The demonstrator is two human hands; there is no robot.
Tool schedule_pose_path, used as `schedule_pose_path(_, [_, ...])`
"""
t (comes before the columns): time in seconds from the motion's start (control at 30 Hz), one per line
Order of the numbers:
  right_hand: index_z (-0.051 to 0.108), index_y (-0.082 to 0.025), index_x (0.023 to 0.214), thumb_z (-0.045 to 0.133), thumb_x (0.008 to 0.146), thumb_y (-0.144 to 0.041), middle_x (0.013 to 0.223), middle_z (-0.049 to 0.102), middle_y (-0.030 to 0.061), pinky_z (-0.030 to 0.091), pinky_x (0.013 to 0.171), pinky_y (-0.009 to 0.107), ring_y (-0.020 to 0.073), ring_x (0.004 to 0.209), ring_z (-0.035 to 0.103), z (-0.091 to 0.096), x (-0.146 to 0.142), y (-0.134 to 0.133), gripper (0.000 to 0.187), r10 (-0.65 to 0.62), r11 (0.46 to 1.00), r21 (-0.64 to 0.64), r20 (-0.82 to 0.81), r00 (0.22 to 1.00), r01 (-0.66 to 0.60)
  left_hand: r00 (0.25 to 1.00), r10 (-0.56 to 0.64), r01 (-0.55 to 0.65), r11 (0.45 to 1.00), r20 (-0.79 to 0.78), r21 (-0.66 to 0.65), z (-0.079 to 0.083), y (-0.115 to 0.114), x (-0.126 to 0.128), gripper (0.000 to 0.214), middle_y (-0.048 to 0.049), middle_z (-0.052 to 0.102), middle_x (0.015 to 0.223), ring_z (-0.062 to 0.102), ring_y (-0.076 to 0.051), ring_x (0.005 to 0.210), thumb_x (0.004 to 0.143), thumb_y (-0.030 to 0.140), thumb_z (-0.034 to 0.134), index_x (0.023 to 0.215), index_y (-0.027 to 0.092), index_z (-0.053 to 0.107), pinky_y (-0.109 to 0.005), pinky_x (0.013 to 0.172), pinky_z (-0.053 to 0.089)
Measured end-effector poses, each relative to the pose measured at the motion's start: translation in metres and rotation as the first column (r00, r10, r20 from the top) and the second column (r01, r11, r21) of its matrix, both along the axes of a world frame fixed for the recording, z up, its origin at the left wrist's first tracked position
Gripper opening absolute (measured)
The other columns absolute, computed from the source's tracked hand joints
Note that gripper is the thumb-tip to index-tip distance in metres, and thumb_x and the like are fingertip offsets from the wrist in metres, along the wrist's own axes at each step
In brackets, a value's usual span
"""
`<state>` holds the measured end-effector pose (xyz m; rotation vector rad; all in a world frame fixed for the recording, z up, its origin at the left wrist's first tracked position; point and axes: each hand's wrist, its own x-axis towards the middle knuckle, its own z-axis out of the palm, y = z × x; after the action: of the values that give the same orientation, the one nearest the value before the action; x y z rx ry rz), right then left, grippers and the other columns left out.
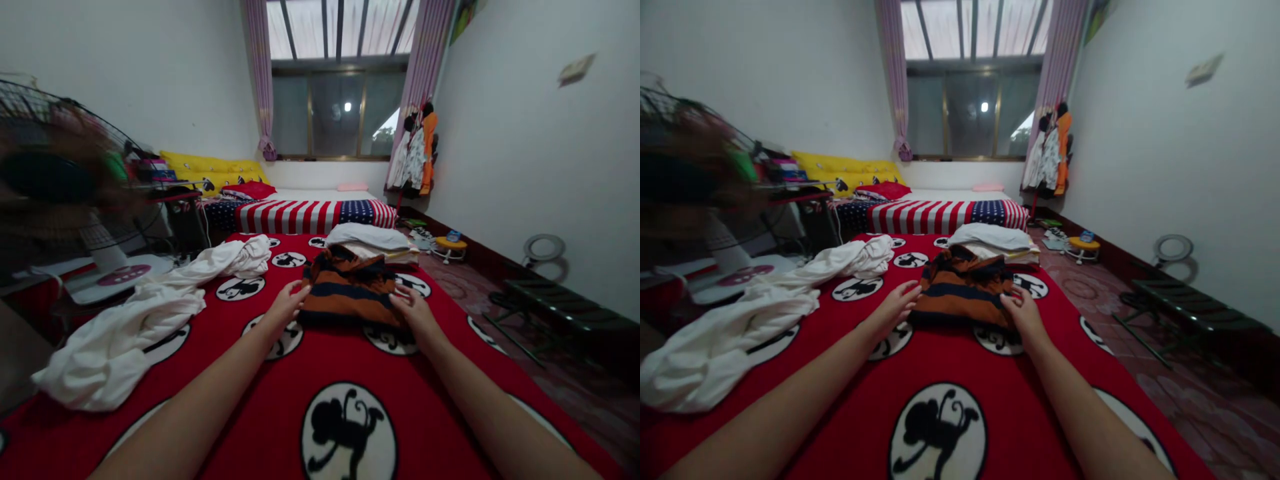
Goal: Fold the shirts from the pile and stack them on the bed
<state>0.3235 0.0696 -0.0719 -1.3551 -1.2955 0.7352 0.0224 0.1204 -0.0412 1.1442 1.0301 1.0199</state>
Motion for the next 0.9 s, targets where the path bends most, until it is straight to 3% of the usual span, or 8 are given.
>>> schedule_pose_path(0.1, [0.046,-0.021,0.133,0.073,0.069,-0.047,0.115,0.067,0.0109,0.053,0.09,0.04,0.0261,0.107,0.065,-0.002,-0.008,-0.003,0.074,-0.082,0.997,-0.022,-0.133,0.988,0.08,0.997,-0.048,0.044,0.996,0.054,0.075,-0.004,-0.006,0.003,0.071,-0.0107,0.069,0.104,0.068,-0.017,0.089,0.071,0.037,0.078,0.13,0.017,0.044,-0.025,0.074,0.051])
schedule_pose_path(0.2, [0.05,-0.02,0.132,0.078,0.061,-0.037,0.118,0.067,0.0113,0.05,0.093,0.04,0.0266,0.111,0.062,0.01,-0.019,-0.003,0.078,-0.045,0.999,-0.016,-0.166,0.985,0.043,0.999,-0.025,0.02,0.991,0.037,0.136,-0.004,-0.006,0.014,0.078,-0.0134,0.068,0.11,0.065,-0.022,0.101,0.062,0.027,0.082,0.129,0.014,0.047,-0.031,0.086,0.051])
schedule_pose_path(0.37, [0.067,-0.021,0.112,0.075,0.06,-0.031,0.11,0.071,0.0081,0.052,0.086,0.037,0.0262,0.102,0.065,0.047,-0.019,-0.027,0.053,0.101,0.995,0.038,-0.266,0.959,-0.095,0.964,-0.236,0.198,0.945,0.125,0.26,0.02,-0.013,0.001,0.069,-0.0107,0.069,0.113,0.064,-0.023,0.104,0.06,0.029,0.081,0.124,0.015,0.058,-0.03,0.087,0.05])
schedule_pose_path(0.43, [0.071,-0.02,0.104,0.074,0.063,-0.035,0.099,0.073,0.0084,0.054,0.078,0.035,0.026,0.092,0.068,0.064,-0.009,-0.041,0.043,0.236,0.97,-0.012,-0.204,0.95,-0.244,0.904,-0.425,0.403,0.884,0.046,0.236,0.036,-0.018,-0.018,0.055,-0.0096,0.071,0.104,0.067,-0.021,0.093,0.068,0.037,0.076,0.117,0.015,0.065,-0.029,0.081,0.051])
schedule_pose_path(0.53, [0.074,-0.017,0.099,0.072,0.071,-0.042,0.093,0.072,0.0098,0.054,0.07,0.031,0.0228,0.082,0.068,0.08,0.009,-0.056,0.038,0.439,0.882,-0.164,-0.06,0.896,-0.443,0.691,-0.702,0.718,0.694,-0.171,0.056,0.052,-0.021,-0.046,0.052,-0.0085,0.072,0.085,0.067,-0.019,0.078,0.07,0.047,0.076,0.109,0.013,0.071,-0.028,0.074,0.052])
schedule_pose_path(0.63, [0.068,-0.017,0.113,0.069,0.074,-0.05,0.093,0.071,0.0095,0.055,0.065,0.03,0.0202,0.074,0.068,0.083,0.021,-0.06,0.051,0.542,0.786,-0.342,-0.02,0.84,-0.516,0.532,-0.792,0.803,0.584,-0.301,-0.119,0.052,-0.019,-0.054,0.053,-0.0071,0.073,0.09,0.068,-0.018,0.078,0.069,0.047,0.077,0.114,0.02,0.07,-0.027,0.073,0.053])
schedule_pose_path(0.73, [0.062,-0.017,0.121,0.071,0.073,-0.052,0.074,0.07,0.0058,0.055,0.058,0.029,0.0191,0.064,0.068,0.078,0.021,-0.057,0.06,0.536,0.742,-0.482,0.01,0.844,-0.466,0.566,-0.742,0.748,0.645,-0.358,-0.156,0.044,-0.018,-0.046,0.053,-0.0058,0.072,0.096,0.068,-0.016,0.075,0.07,0.046,0.077,0.116,0.023,0.068,-0.025,0.068,0.054])
schedule_pose_path(0.9, [0.064,-0.017,0.101,0.074,0.069,-0.05,0.064,0.063,-0.0002,0.045,0.046,0.02,0.012,0.052,0.059,0.058,-0.001,-0.044,0.047,0.397,0.858,-0.404,0.132,0.908,-0.316,0.706,-0.56,0.606,0.795,-0.433,-0.041,0.035,-0.021,-0.024,0.06,-0.0023,0.068,0.079,0.064,-0.014,0.069,0.068,0.043,0.078,0.122,0.019,0.064,-0.021,0.059,0.052])
